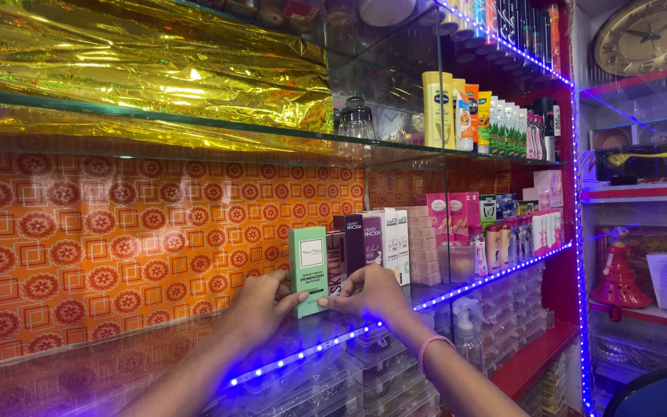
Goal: The person organizes various boxed cosmetic products by picking them up from a glass display counter and placing them onto glass shelves in a retail shop environment.
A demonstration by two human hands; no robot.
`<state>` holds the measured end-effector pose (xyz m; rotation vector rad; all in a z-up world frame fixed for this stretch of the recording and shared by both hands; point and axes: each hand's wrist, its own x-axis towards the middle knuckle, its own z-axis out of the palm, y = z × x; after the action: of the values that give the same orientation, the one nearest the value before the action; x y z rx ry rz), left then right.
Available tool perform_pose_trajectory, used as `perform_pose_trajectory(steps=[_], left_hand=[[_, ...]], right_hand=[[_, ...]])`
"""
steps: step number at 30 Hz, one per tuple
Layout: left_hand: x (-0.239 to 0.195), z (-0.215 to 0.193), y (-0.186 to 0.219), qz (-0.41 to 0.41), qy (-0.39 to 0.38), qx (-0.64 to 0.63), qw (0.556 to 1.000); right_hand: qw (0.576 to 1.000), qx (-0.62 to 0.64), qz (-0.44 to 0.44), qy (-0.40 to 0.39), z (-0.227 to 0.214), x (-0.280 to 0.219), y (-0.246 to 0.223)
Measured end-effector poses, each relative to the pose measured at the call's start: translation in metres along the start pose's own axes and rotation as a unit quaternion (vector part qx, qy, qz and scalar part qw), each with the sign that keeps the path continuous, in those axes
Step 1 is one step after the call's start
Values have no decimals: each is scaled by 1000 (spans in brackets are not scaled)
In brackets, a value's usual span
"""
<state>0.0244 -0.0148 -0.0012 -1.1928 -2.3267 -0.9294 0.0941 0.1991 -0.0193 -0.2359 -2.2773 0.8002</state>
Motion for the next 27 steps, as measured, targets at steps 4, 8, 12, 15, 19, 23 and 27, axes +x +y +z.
perform_pose_trajectory(steps=[4,8,12,15,19,23,27], left_hand=[[0,0,2,9,-5,-17,1000],[-4,-2,4,14,8,-3,1000],[0,-1,2,17,8,-14,1000],[1,0,0,-4,2,-10,1000],[1,0,1,-11,7,2,1000],[-2,-1,3,-16,6,-5,1000],[-5,-6,11,-26,-2,-2,1000]], right_hand=[[1000,2,3,-1,-1,-1,0],[1000,6,-1,-8,-2,1,1],[1000,-15,-23,-1,1,1,0],[999,-19,-26,2,1,1,-1],[999,-43,-29,12,2,-1,-4],[998,-45,-47,27,4,-3,-4],[998,-35,-38,24,3,-3,-5]])
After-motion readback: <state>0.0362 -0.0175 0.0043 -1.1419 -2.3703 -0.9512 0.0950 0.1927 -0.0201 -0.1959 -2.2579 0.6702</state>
